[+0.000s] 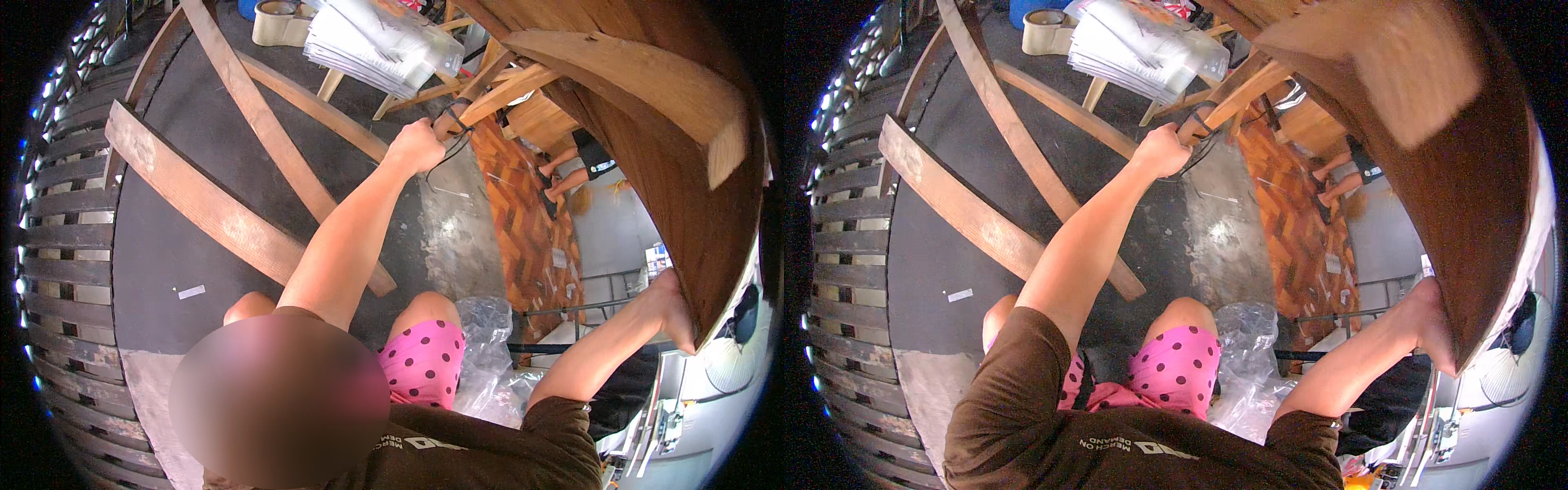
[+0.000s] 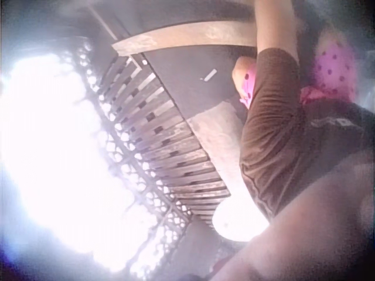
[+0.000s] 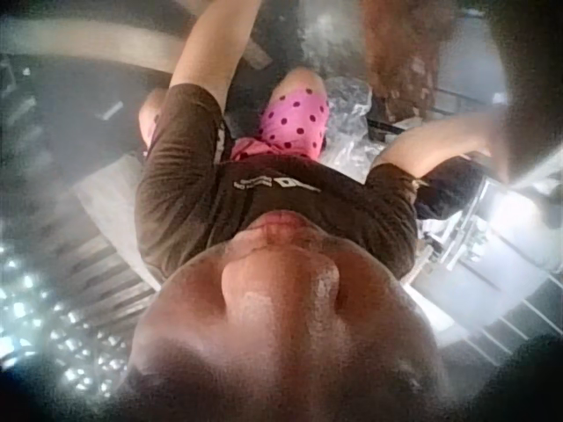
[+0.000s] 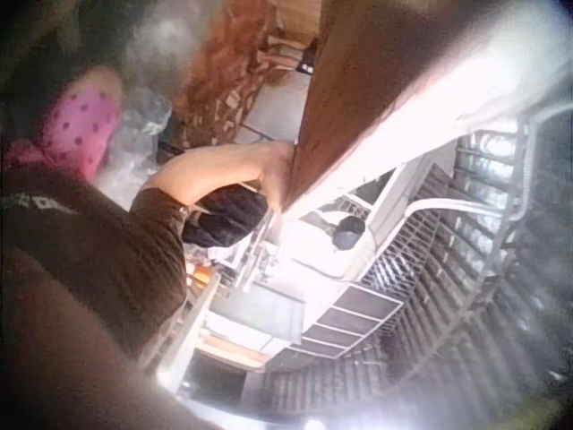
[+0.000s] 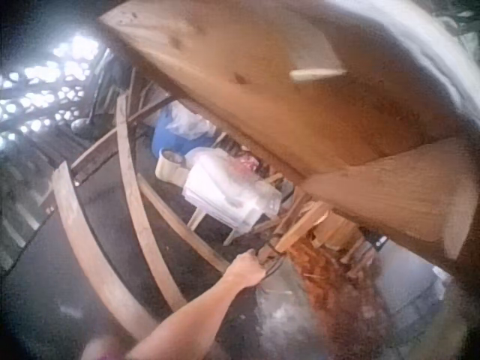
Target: The person uses a screwdriver to tighten screws on the underside of a wooden table frame. They then lift the table top and place it onto the frame, adjusting the position to align the pieces.
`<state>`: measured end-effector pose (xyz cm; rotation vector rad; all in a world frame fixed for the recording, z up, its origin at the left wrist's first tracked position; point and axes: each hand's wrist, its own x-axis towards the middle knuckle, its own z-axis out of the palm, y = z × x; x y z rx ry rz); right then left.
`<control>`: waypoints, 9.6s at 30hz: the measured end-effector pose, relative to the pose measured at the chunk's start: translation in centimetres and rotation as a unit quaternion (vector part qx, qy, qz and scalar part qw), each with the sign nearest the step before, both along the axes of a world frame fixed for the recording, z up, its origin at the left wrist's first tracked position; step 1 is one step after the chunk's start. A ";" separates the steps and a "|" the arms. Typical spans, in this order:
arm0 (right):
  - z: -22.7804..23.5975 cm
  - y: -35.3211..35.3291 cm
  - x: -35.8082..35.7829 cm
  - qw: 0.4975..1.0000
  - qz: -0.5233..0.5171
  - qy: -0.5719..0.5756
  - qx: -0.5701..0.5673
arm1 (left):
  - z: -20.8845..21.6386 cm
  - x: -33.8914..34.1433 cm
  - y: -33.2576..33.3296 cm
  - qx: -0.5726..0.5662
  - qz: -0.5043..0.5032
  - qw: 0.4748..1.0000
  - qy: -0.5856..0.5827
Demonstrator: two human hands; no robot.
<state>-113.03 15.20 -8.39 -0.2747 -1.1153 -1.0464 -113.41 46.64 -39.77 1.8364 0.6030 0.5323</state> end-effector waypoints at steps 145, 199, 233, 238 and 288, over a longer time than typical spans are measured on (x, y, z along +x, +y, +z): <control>-1.4 24.8 -30.9 0.226 -0.280 0.434 -0.826 | 30.6 -54.5 50.7 0.339 0.266 0.832 0.349; -4.9 36.2 -29.9 -0.033 -0.440 0.652 -0.617 | 29.2 -36.6 62.3 0.211 0.277 0.821 0.452; -5.8 35.7 -30.1 -0.025 -0.465 0.630 -0.622 | 28.6 -37.1 62.6 0.220 0.284 0.817 0.452; -5.7 35.8 -30.2 -0.022 -0.462 0.633 -0.621 | 28.9 -36.9 62.5 0.212 0.284 0.810 0.467; -5.2 35.8 -29.9 -0.026 -0.442 0.645 -0.623 | 28.2 -37.1 62.8 0.214 0.279 0.808 0.472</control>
